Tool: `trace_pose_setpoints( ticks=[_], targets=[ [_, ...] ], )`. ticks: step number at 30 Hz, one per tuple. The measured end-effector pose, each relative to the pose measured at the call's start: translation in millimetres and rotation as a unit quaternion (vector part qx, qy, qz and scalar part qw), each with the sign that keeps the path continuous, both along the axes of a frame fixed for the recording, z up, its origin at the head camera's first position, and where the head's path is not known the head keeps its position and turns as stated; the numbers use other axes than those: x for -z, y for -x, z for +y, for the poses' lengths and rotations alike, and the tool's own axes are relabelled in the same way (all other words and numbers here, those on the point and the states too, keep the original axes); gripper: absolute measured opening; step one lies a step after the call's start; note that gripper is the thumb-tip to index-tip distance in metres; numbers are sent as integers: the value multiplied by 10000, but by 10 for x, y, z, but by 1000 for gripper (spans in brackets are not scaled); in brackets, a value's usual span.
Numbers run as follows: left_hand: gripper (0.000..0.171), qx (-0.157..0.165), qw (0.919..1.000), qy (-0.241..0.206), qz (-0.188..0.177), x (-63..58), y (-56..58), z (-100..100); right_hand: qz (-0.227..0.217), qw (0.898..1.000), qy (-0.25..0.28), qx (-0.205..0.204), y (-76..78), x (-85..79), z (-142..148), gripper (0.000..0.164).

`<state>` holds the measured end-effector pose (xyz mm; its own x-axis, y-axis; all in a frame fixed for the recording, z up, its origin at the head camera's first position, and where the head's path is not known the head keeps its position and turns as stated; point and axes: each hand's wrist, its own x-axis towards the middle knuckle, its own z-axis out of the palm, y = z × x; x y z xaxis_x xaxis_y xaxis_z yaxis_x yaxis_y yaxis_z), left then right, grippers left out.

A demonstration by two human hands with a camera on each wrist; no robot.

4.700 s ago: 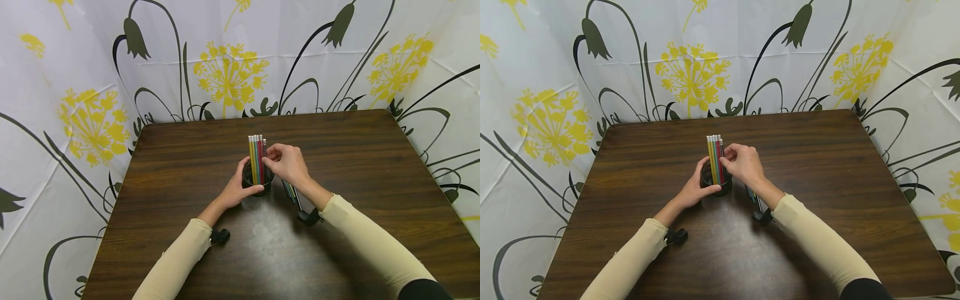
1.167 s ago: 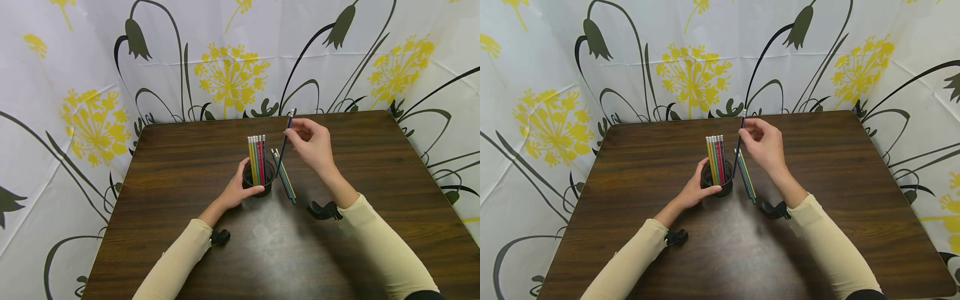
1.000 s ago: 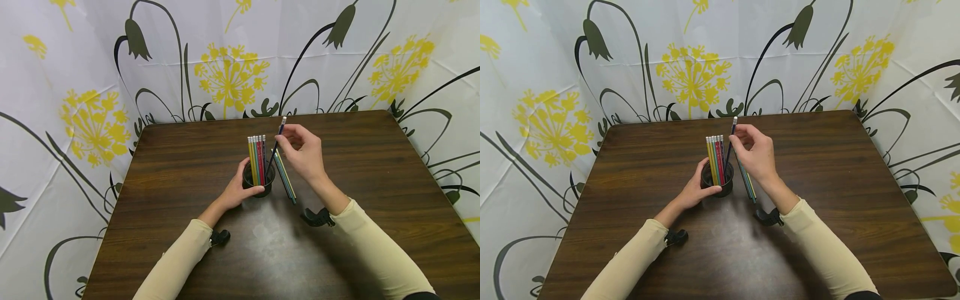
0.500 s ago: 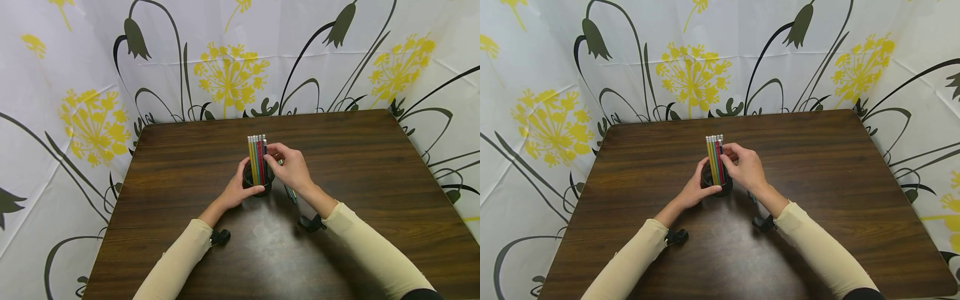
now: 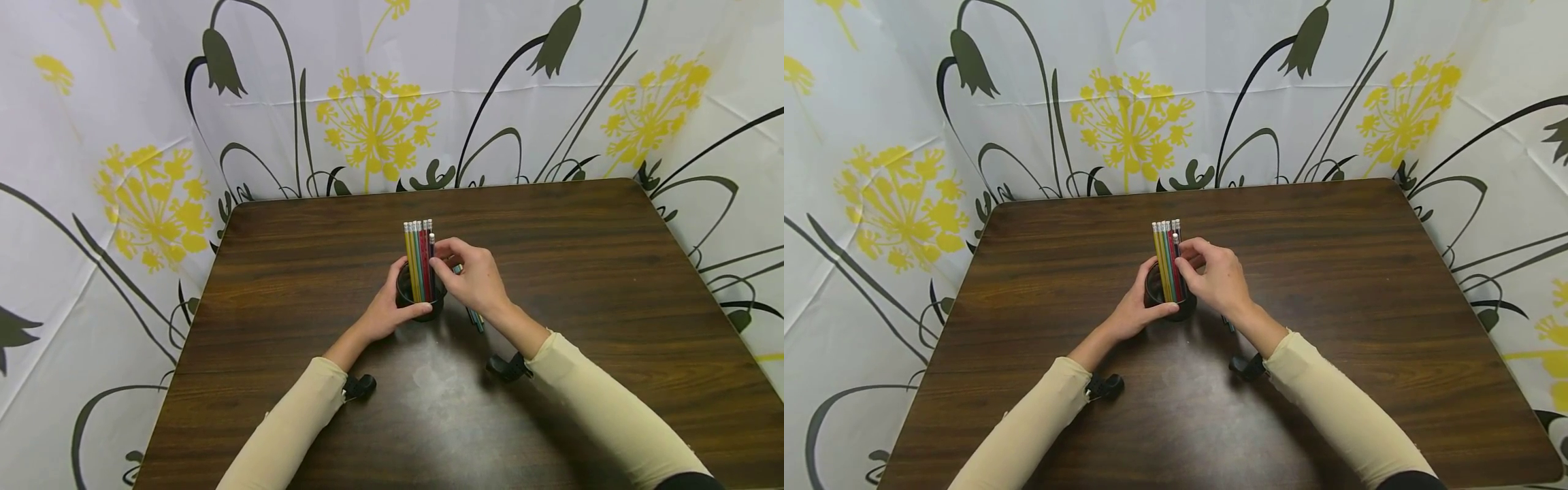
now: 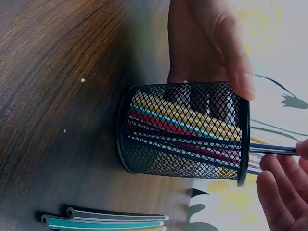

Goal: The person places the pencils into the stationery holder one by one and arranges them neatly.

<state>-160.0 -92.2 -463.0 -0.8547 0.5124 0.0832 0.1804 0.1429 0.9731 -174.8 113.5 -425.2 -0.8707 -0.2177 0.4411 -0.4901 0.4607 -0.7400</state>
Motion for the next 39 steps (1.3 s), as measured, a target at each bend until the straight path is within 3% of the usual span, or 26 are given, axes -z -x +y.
trace_pose_setpoints(
  ticks=[17,26,39],
  targets=[
    [89,30,10000,-89,4,21,11,12,-154,9984,-137,532,92,26,-53,16],
    [89,-101,9997,220,-47,-2,2,6,-271,9960,-240,813,169,37,-94,16],
    [90,-42,9999,111,-5,0,4,-5,-441,9922,-497,1057,211,35,-134,19]
  ],
)
